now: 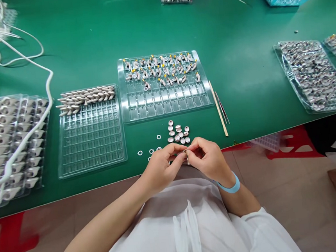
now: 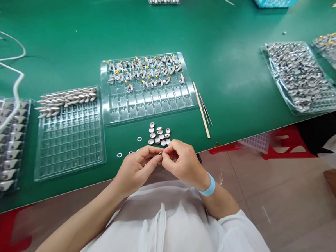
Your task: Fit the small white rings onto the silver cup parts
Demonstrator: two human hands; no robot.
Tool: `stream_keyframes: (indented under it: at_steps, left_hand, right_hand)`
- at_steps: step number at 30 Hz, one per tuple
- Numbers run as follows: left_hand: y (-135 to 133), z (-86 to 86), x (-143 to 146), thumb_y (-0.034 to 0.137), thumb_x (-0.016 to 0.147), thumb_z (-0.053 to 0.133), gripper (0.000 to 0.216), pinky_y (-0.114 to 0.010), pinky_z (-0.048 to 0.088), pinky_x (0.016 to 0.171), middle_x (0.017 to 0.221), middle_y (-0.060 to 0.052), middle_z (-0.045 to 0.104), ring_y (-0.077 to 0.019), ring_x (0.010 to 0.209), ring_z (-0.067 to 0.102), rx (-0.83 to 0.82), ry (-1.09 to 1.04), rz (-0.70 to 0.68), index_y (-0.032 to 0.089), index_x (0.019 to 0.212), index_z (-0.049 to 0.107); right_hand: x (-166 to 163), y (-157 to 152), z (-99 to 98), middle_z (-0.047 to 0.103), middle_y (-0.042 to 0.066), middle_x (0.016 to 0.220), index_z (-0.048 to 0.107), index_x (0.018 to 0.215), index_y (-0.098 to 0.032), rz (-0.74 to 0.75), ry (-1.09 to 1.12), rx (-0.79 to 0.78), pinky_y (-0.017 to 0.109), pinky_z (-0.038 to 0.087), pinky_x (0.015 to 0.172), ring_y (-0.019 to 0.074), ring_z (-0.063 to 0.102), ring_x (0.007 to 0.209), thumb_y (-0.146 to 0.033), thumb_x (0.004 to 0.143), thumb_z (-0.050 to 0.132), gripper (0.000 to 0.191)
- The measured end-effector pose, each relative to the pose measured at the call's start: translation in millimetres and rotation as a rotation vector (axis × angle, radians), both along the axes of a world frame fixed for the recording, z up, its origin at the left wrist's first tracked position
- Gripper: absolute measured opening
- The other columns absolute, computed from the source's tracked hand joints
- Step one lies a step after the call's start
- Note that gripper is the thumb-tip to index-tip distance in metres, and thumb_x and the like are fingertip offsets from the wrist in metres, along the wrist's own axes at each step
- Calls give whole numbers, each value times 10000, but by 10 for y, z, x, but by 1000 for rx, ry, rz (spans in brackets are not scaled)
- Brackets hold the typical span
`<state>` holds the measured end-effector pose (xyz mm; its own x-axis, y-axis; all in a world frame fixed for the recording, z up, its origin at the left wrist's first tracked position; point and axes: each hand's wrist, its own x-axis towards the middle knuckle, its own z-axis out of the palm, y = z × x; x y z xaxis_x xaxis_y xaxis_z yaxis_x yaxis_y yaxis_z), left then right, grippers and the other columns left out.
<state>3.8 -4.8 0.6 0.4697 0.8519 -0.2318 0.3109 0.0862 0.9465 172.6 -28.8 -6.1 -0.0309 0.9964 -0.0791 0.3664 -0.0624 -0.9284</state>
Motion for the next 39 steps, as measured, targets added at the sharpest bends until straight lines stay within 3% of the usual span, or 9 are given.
stream_keyframes:
  at_steps: [7, 13, 20, 25, 31, 35, 39]
  left_hand:
    - [33, -47, 37, 278, 853, 608, 210, -247, 543, 715, 871, -36, 752, -176, 785, 693, -92, -20, 84, 191, 988, 743]
    - [66, -2, 40, 261, 789, 651, 176, -232, 525, 611, 711, -38, 714, -140, 628, 639, -176, -137, 223, 140, 875, 745]
    - [54, 40, 115, 206, 740, 680, 124, -216, 533, 570, 735, -42, 730, -128, 601, 635, -178, -219, 361, 142, 816, 754]
    - [10, 27, 172, 203, 746, 673, 127, -217, 565, 579, 769, -44, 742, -140, 620, 672, -157, -209, 400, 146, 828, 752]
    - [18, 39, 168, 221, 748, 688, 128, -228, 587, 668, 824, -56, 754, -151, 704, 695, -170, -268, 405, 141, 828, 747]
    - [20, 33, 157, 231, 745, 696, 139, -233, 579, 652, 808, -54, 748, -145, 679, 681, -211, -282, 399, 139, 834, 751]
    - [12, 13, 148, 245, 748, 699, 161, -238, 572, 657, 777, -49, 740, -142, 672, 673, -255, -289, 386, 140, 858, 752]
  right_hand:
    - [-3, 6, -48, 576, -30, 660, 561, 723, -187, -10, -77, 70, 211, 395, 507, 86, 491, 547, -169, 807, 572, 87]
    - [71, -49, 41, 604, -6, 761, 620, 863, -211, 18, -40, 127, 231, 428, 537, 105, 526, 610, -235, 857, 581, 46]
    - [-78, -242, -30, 581, 1, 774, 546, 903, -237, -8, -107, 259, 283, 477, 587, 144, 537, 659, -392, 742, 757, 308]
    - [-181, -266, -68, 614, 17, 805, 549, 899, -230, -87, -146, 306, 281, 477, 602, 136, 552, 667, -235, 852, 639, 101]
    - [-58, -231, -36, 649, 35, 878, 602, 954, -229, -60, -36, 257, 276, 491, 592, 149, 593, 729, -171, 876, 579, 100]
    - [-16, -244, -66, 668, 46, 936, 623, 1002, -236, -82, 53, 208, 304, 537, 690, 174, 634, 831, -196, 882, 585, 132]
    - [-27, -255, -110, 672, 29, 949, 627, 1009, -251, -130, 235, 98, 291, 564, 720, 154, 657, 802, -235, 884, 609, 127]
